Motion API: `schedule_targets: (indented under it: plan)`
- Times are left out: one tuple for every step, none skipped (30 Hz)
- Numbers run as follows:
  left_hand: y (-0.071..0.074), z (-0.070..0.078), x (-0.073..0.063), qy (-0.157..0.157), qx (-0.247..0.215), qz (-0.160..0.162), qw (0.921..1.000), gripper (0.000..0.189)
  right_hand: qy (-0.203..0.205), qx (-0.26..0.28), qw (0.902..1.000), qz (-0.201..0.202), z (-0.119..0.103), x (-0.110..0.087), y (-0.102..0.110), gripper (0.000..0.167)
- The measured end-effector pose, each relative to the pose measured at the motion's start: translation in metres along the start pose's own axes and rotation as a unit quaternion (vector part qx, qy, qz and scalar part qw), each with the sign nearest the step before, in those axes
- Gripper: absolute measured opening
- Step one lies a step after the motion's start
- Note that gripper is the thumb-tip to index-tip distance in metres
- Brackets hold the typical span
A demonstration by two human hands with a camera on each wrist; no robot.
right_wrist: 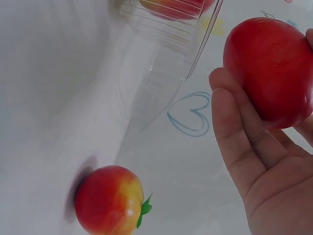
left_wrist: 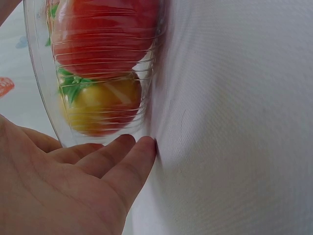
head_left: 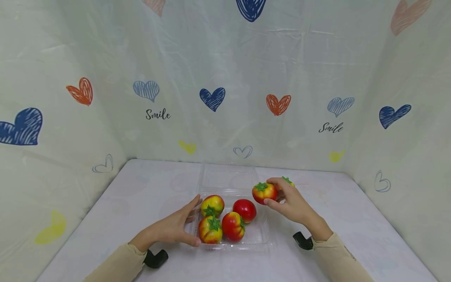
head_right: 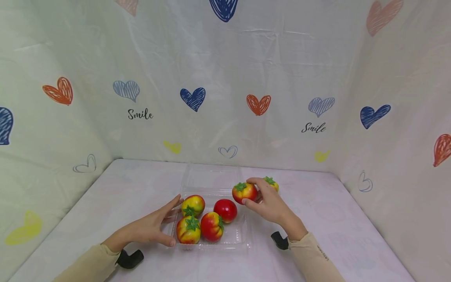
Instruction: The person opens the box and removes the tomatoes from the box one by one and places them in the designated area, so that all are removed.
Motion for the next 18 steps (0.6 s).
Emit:
schedule_targets:
  plan:
    - [0.0002,0.0002,0.0000,-0.001,0.000,0.000,1.0000,0.121,0.000,0.002,1.0000,0.001,0.0000,0.0000,0.0000,0.051]
    - [0.0002,0.0003,-0.0001,-0.001,0.000,0.001,1.0000,0.121,-0.001,0.003,1.0000,0.001,-0.0002,0.0000,0.0001,0.051]
    - [0.0002,0.0005,-0.0001,-0.001,0.000,0.002,1.0000,0.121,-0.001,0.004,1.0000,0.002,-0.0005,-0.0001,0.0002,0.052]
    - [0.0001,0.0006,-0.0002,0.000,0.000,0.002,1.0000,0.121,-0.001,0.005,1.0000,0.003,-0.0006,-0.0002,0.0002,0.052]
    - [-0.0002,0.0007,-0.0003,0.001,0.000,0.002,1.0000,0.121,-0.001,0.006,1.0000,0.003,-0.0007,-0.0004,0.0004,0.052]
    - [-0.0004,0.0007,-0.0003,0.003,0.000,0.002,1.0000,0.121,0.000,0.008,1.0000,0.005,-0.0010,-0.0005,0.0005,0.052]
    - [-0.0008,0.0007,-0.0004,0.004,-0.001,0.002,1.0000,0.121,0.000,0.008,1.0000,0.004,-0.0010,-0.0008,0.0006,0.052]
    - [-0.0011,0.0007,-0.0005,0.005,0.000,0.001,1.0000,0.120,0.000,0.009,1.0000,0.005,-0.0010,-0.0010,0.0007,0.052]
    - [-0.0014,0.0007,-0.0005,0.006,-0.001,0.001,1.0000,0.120,0.001,0.009,0.9999,0.005,-0.0009,-0.0013,0.0008,0.052]
    - [-0.0016,0.0008,-0.0006,0.007,-0.002,0.001,1.0000,0.120,0.002,0.009,0.9999,0.005,-0.0002,-0.0014,0.0009,0.052]
    - [-0.0018,0.0008,-0.0006,0.007,-0.002,0.001,1.0000,0.120,0.001,0.010,0.9999,0.006,0.0000,-0.0015,0.0010,0.052]
    - [-0.0018,0.0009,-0.0006,0.007,-0.002,0.001,1.0000,0.120,0.002,0.011,0.9999,0.006,0.0006,-0.0015,0.0011,0.052]
    - [-0.0018,0.0009,-0.0006,0.006,-0.003,0.001,1.0000,0.120,0.002,0.010,0.9999,0.006,0.0010,-0.0016,0.0011,0.053]
    - [-0.0018,0.0009,-0.0006,0.006,-0.003,0.001,1.0000,0.120,0.002,0.010,0.9999,0.008,0.0012,-0.0016,0.0011,0.053]
    - [-0.0018,0.0008,-0.0007,0.006,-0.002,0.001,1.0000,0.120,0.003,0.009,0.9999,0.009,0.0016,-0.0015,0.0012,0.053]
    - [-0.0018,0.0007,-0.0008,0.007,-0.001,0.002,1.0000,0.120,0.005,0.009,0.9999,0.010,0.0020,-0.0013,0.0012,0.052]
    - [-0.0017,0.0005,-0.0009,0.007,0.001,0.002,1.0000,0.120,0.006,0.008,0.9999,0.012,0.0018,-0.0012,0.0012,0.052]
    - [-0.0015,0.0003,-0.0009,0.006,0.003,0.002,1.0000,0.120,0.009,0.007,0.9998,0.014,0.0020,-0.0010,0.0014,0.052]
Point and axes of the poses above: each hand's wrist, its own x-axis towards the middle knuckle, its own y-axis out of the back of the hand, z = x × y, the point moved 1 cm from there along x, towards the middle knuckle, and after that the axes turned 13 degrees about x, right-handed, at the moved point
